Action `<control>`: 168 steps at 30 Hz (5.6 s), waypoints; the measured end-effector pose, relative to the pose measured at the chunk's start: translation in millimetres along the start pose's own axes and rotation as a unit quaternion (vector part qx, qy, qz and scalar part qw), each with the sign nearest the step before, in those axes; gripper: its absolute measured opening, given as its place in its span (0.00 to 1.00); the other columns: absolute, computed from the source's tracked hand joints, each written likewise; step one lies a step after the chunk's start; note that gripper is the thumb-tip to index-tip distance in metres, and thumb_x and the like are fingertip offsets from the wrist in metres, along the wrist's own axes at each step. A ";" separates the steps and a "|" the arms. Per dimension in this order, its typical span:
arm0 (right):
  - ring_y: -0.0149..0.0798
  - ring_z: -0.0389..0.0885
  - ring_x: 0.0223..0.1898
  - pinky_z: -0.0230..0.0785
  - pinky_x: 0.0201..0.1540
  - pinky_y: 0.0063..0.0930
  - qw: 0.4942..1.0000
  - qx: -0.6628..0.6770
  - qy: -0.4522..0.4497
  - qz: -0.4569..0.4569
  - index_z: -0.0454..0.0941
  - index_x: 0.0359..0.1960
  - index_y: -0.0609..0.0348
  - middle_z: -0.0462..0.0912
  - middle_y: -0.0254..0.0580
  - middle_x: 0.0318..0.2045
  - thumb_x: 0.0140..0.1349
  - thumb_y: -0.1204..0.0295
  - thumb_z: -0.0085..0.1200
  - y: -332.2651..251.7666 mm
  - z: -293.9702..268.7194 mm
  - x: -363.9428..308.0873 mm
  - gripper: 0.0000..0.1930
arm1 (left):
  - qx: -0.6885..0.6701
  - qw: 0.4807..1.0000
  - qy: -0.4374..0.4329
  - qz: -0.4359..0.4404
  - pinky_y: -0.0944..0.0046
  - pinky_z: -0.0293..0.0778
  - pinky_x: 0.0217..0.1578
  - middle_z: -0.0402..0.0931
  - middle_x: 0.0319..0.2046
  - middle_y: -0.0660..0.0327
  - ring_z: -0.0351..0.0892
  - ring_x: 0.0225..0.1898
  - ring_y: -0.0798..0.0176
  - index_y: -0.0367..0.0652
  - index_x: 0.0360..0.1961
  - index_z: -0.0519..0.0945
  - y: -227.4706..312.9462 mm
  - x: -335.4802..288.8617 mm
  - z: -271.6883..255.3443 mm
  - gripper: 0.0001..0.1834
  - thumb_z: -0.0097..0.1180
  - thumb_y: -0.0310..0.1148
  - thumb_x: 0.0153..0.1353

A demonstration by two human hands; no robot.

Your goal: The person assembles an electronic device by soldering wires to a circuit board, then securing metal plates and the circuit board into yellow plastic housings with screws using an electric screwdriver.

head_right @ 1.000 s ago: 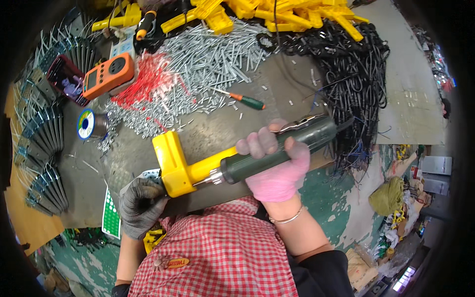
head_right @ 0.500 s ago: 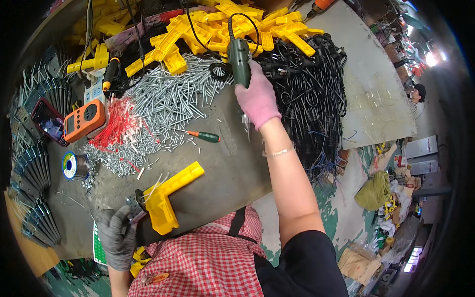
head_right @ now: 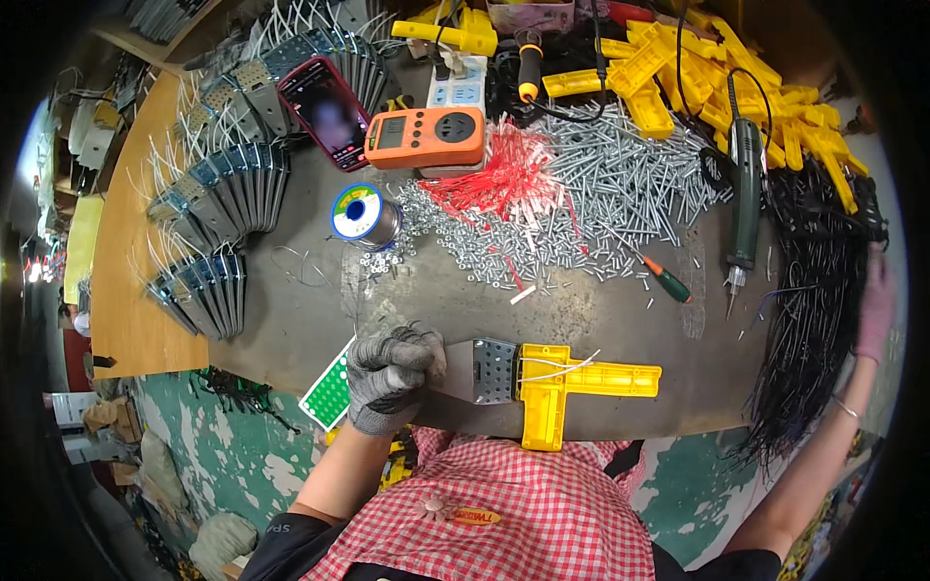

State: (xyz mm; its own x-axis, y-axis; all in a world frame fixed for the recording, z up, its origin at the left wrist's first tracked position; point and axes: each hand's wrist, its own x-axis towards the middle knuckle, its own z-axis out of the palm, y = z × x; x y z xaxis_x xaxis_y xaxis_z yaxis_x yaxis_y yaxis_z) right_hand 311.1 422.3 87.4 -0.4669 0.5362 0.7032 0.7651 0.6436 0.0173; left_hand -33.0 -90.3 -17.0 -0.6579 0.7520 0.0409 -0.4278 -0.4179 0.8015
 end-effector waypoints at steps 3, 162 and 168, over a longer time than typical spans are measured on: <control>0.45 0.80 0.45 0.73 0.45 0.33 0.905 0.201 -0.262 0.267 0.79 0.48 0.63 0.82 0.55 0.42 0.68 0.55 0.55 69.8 -23.5 31.9 0.21 | 0.023 0.998 -0.042 0.040 0.58 0.80 0.39 0.85 0.31 0.49 0.85 0.34 0.54 0.32 0.36 0.87 0.0 1.8 -4.8 0.14 0.72 0.29 0.49; 0.20 0.67 0.25 0.58 0.27 0.18 0.333 0.661 -0.564 0.367 0.81 0.31 0.65 0.75 0.29 0.22 0.60 0.74 0.61 -320.8 2.6 -95.5 0.06 | 0.607 0.769 -0.137 0.149 0.58 0.81 0.36 0.84 0.36 0.60 0.84 0.36 0.55 0.49 0.43 0.87 -22.8 65.0 51.4 0.13 0.69 0.33 0.56; 0.19 0.67 0.25 0.59 0.28 0.17 0.417 0.656 -0.539 0.324 0.81 0.31 0.64 0.75 0.28 0.24 0.58 0.78 0.58 -321.8 -5.6 -94.8 0.03 | 0.581 0.791 -0.135 0.135 0.57 0.81 0.35 0.84 0.35 0.61 0.84 0.35 0.55 0.49 0.41 0.88 -19.6 63.0 53.1 0.12 0.71 0.32 0.54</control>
State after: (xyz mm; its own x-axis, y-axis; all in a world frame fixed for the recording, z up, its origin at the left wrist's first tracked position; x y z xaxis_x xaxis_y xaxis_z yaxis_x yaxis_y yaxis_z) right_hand 111.6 161.3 19.1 -0.8197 0.3092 -0.4821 0.3134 -0.4626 -0.8294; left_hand -33.2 -7.6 1.6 -0.4052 0.8623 0.3036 0.6675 0.0521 0.7428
